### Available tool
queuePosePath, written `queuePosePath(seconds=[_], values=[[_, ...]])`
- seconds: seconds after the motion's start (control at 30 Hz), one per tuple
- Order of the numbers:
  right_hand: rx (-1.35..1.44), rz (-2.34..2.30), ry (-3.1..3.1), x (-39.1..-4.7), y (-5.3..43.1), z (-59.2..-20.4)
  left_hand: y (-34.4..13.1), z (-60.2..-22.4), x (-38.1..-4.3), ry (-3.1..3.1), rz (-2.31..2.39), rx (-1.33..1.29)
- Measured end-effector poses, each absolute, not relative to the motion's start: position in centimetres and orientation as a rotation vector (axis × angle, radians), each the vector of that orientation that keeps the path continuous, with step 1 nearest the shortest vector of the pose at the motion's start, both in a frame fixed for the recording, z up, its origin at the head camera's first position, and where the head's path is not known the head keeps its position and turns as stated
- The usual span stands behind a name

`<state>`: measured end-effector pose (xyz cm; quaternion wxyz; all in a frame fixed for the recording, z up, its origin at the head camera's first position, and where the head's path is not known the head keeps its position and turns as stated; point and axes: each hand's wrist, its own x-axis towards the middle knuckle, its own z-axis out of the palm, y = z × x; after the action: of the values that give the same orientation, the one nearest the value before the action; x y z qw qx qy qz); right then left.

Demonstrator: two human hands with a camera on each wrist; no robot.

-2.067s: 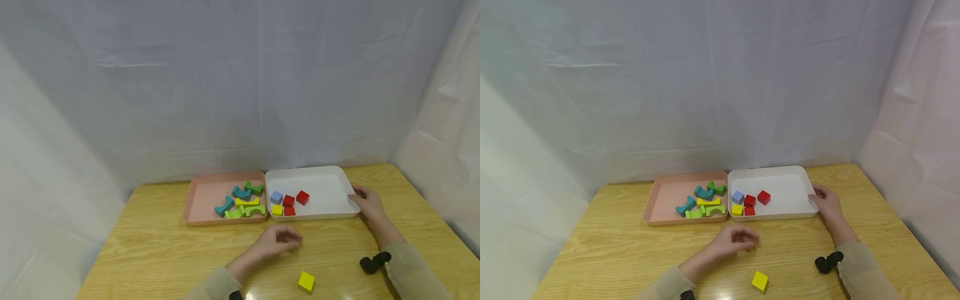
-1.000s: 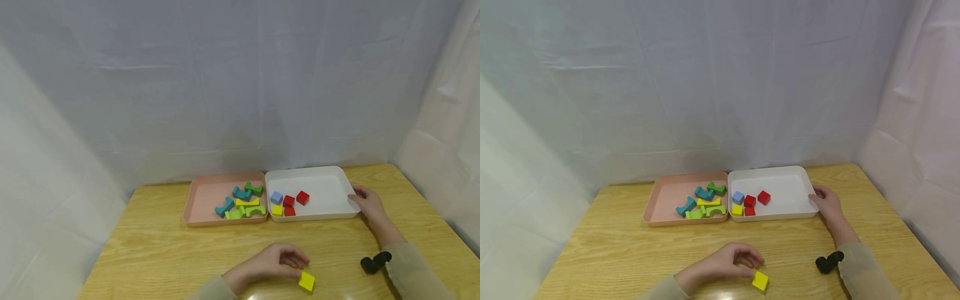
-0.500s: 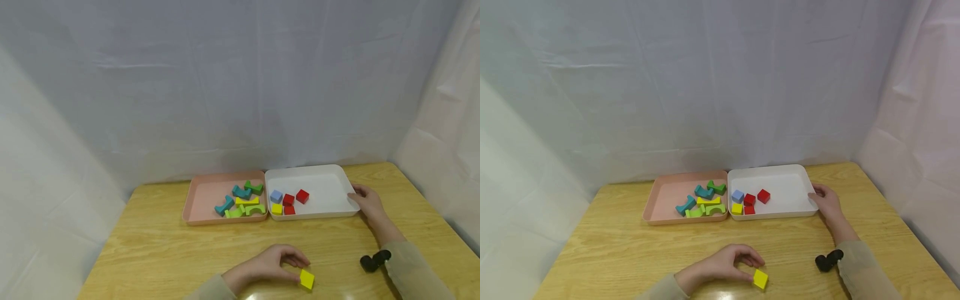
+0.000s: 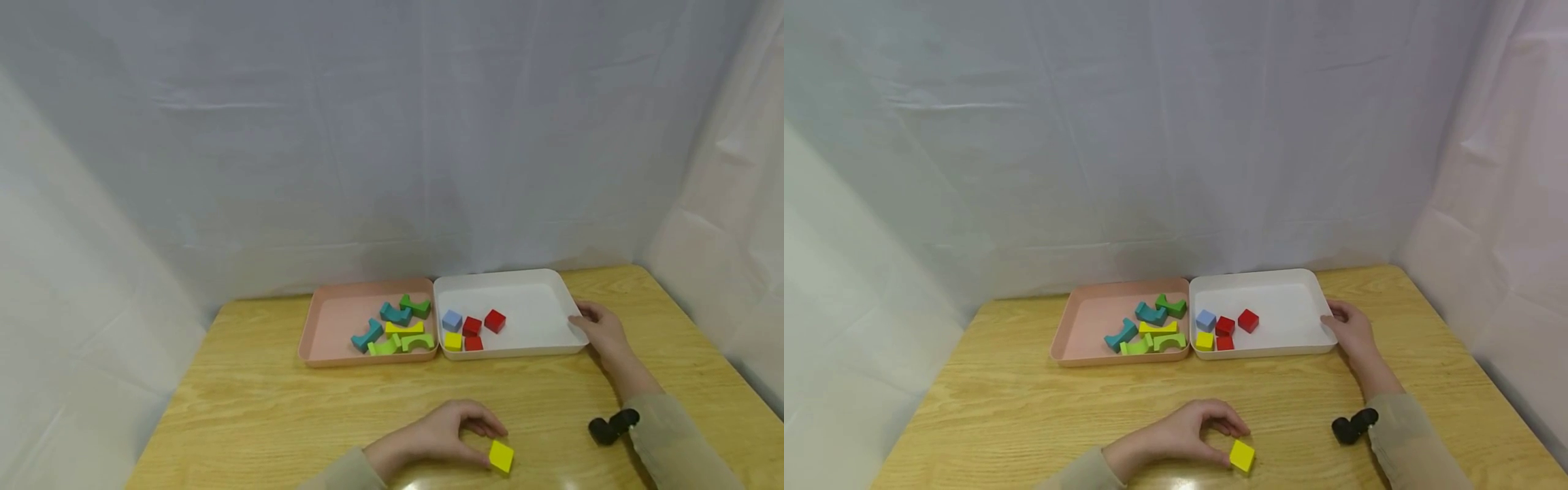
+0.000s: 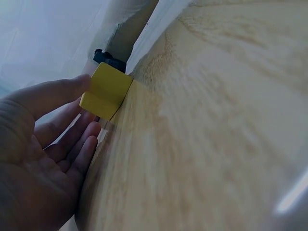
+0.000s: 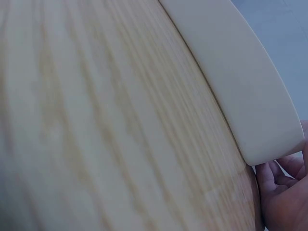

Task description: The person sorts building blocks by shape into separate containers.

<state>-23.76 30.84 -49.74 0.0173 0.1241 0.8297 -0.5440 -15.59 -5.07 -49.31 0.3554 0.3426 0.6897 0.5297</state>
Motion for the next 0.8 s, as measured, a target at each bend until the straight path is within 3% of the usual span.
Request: queuePosePath(seconds=[0.8], values=[[0.381, -1.668, 2.59, -23.9, 31.2, -50.08, -5.01, -49.31, -15.58, 1.809, 1.334, 0.92]])
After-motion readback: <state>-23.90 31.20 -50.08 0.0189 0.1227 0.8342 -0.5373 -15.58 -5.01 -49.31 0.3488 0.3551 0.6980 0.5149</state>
